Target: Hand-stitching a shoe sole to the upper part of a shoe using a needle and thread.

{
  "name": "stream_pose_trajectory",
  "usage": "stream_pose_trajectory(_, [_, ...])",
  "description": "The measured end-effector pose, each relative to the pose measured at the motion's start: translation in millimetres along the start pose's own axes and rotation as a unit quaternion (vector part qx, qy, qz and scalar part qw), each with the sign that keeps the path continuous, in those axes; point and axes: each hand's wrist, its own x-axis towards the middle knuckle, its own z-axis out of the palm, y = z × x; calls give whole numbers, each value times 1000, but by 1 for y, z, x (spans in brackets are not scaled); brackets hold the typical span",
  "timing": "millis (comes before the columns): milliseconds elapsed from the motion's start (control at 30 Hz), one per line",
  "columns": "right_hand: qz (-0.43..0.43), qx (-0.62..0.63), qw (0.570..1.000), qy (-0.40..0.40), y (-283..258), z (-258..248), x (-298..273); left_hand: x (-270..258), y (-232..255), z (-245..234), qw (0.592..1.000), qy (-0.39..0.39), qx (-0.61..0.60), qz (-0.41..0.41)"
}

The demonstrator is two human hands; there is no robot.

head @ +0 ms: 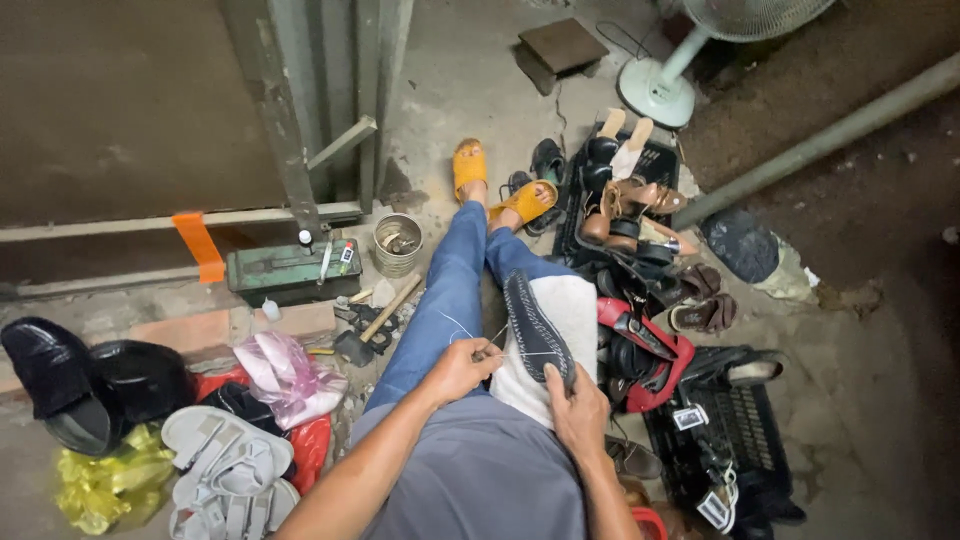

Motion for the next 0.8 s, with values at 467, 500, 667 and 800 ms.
stream_pose_trajectory(467, [-97, 150, 970, 167, 2, -73, -18, -9, 15, 4, 997, 14, -39, -72])
stream_pose_trajectory(500, [-91, 152, 972, 157, 5, -69, -16, -9, 19, 4, 997, 20, -41, -69])
stream_pose_trajectory(667, [-166, 118, 967, 154, 1, -30, 4, -7, 2, -1, 998, 36, -7, -50])
stream_pose_trajectory(800, [-245, 27, 940, 234, 8, -17, 18, -17, 9, 3, 999, 38, 23, -8])
